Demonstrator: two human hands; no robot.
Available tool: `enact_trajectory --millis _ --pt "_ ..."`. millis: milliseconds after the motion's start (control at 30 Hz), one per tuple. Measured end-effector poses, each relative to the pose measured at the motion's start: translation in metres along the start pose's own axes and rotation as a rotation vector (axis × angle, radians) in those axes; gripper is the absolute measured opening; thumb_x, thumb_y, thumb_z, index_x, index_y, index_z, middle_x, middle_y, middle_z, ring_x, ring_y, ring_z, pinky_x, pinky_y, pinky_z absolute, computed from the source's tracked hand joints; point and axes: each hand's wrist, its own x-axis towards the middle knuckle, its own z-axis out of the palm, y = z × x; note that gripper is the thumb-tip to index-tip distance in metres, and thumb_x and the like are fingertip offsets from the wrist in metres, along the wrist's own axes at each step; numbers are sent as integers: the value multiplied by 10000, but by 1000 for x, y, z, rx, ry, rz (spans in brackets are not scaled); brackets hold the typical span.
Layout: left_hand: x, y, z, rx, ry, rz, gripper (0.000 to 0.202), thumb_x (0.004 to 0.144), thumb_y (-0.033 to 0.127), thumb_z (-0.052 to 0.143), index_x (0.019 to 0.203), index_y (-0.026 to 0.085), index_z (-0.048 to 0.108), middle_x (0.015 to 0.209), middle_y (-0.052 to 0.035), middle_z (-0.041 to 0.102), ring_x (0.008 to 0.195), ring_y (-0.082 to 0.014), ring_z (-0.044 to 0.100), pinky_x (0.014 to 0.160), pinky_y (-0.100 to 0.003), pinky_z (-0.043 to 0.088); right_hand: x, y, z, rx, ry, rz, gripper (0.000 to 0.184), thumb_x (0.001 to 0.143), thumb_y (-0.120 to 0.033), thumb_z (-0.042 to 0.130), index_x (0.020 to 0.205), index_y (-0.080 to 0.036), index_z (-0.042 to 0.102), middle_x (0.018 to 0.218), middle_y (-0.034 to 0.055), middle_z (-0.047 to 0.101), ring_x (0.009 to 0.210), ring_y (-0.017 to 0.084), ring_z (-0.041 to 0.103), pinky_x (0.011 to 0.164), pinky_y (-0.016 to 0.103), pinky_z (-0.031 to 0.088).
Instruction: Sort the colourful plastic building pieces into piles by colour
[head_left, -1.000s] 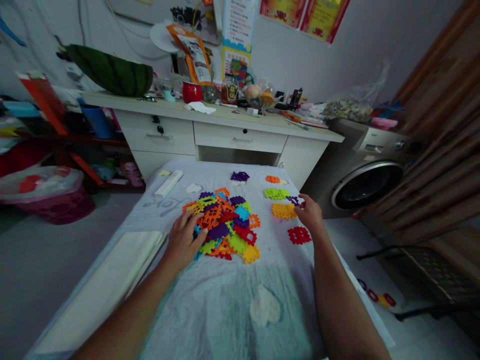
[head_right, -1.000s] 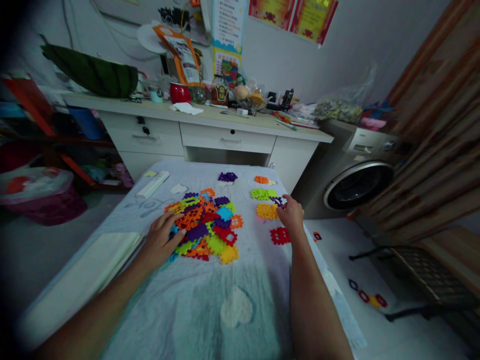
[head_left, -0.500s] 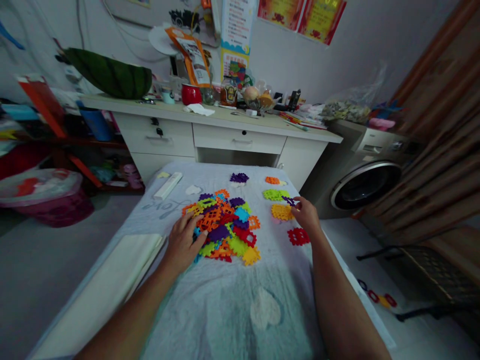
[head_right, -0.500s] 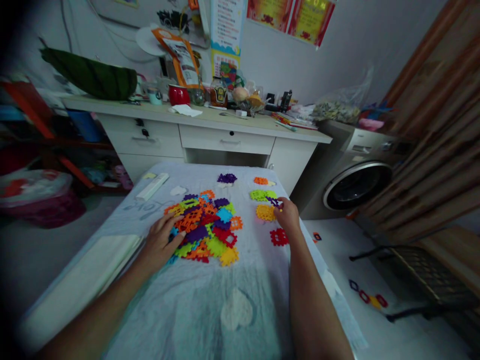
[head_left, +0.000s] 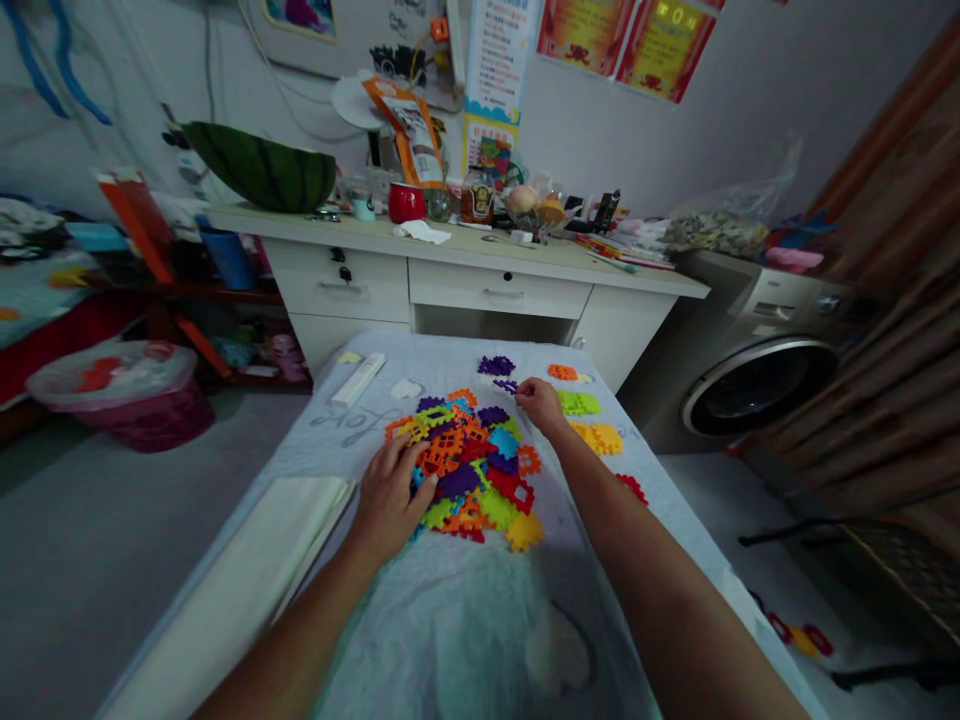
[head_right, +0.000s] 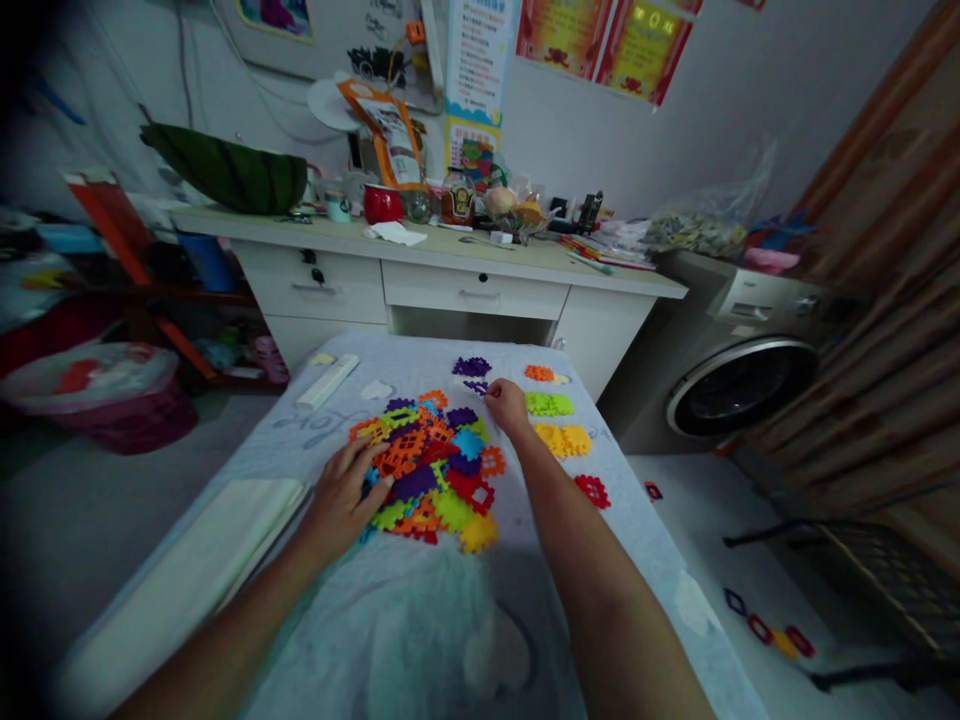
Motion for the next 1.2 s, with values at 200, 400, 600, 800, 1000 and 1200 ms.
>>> enact_trajectory --millis 200,400,600,800,1000,1200 --pt "-2 1 0 -23 8 0 413 902 386 458 1265 205 537 1349 -132 472 1273 -309 442 1061 -525 393 34 -6 27 -133 85 37 167 697 -102 527 760 -166 668 747 23 665 708 145 570 676 227 410" --pt "-1 0 1 -22 -9 -16 417 900 386 465 1276 216 526 1356 -126 469 1280 -305 442 1058 -524 396 48 -8 39 -194 55 54 254 728 -76 513 885 -152 698 877 69 691 825 167 602 750 233 422" --pt "-2 1 1 -55 12 -22 425 895 369 484 1292 220 517 1373 -124 461 1293 -302 436 1080 -518 373 28 -10 30 -243 -69 -7 252 797 -125 527 976 -146 702 1020 95 687 931 174 604 813 236 419" --pt "-1 7 -4 -113 76 -68 513 917 380 465 1393 207 385 1433 -141 380 1377 -296 331 1131 -518 307 -5 -20 21 -274 -244 -78 181 824 -172 535 857 -146 711 853 73 706 771 156 602 700 227 402" --pt "0 8 -7 -78 104 -93 454 922 389 447 1340 213 445 1397 -145 396 1338 -310 368 1107 -542 324 -20 -34 24 -198 -378 -161 170 767 -140 596 909 -155 688 863 38 691 757 139 579 672 220 393" --pt "-1 6 -5 -74 87 -104 452 910 406 469 1318 211 464 1391 -144 396 1314 -320 388 1093 -551 339 -26 -38 23 -32 -401 -78 375 702 -112 644 1073 -166 654 744 -25 629 640 106 526 580 205 359"
